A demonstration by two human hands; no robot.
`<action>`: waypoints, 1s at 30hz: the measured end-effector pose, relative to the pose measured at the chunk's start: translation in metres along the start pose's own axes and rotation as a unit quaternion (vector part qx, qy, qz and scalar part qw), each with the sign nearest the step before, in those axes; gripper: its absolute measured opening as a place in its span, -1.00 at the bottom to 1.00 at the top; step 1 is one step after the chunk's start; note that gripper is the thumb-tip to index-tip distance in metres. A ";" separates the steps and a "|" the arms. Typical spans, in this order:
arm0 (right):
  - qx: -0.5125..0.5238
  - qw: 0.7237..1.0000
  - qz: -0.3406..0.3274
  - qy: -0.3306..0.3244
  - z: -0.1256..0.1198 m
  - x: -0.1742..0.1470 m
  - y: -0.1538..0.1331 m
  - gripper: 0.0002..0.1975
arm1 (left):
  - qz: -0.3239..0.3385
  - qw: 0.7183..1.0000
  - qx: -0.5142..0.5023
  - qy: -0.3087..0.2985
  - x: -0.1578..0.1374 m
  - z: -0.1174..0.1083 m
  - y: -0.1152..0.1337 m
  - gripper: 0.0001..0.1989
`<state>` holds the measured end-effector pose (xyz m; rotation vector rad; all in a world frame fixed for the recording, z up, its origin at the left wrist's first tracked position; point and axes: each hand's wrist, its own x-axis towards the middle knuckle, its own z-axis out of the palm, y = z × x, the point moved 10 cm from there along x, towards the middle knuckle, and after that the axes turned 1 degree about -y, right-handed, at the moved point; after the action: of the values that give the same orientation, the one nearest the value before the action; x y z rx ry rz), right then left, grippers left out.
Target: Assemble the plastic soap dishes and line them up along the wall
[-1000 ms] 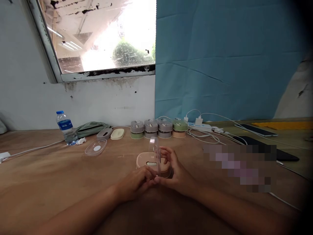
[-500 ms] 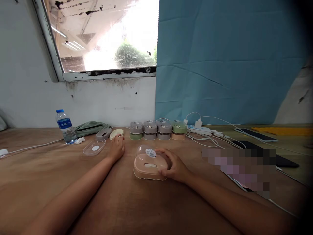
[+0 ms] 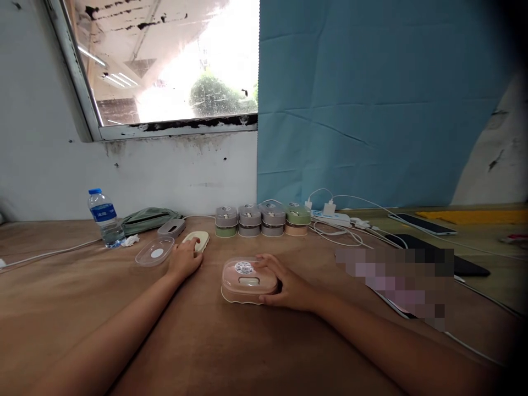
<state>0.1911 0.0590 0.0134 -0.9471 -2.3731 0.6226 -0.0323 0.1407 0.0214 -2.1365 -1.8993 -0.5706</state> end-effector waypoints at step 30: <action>-0.057 0.992 -0.107 0.041 0.056 0.109 -0.031 -0.17 | 0.172 0.983 0.070 -0.005 -0.036 -0.047 0.065 -0.56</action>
<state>0.0731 0.1055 0.0188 -0.7366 -2.4143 0.3630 0.0226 0.0800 0.0534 -2.3016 -1.4742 -0.3460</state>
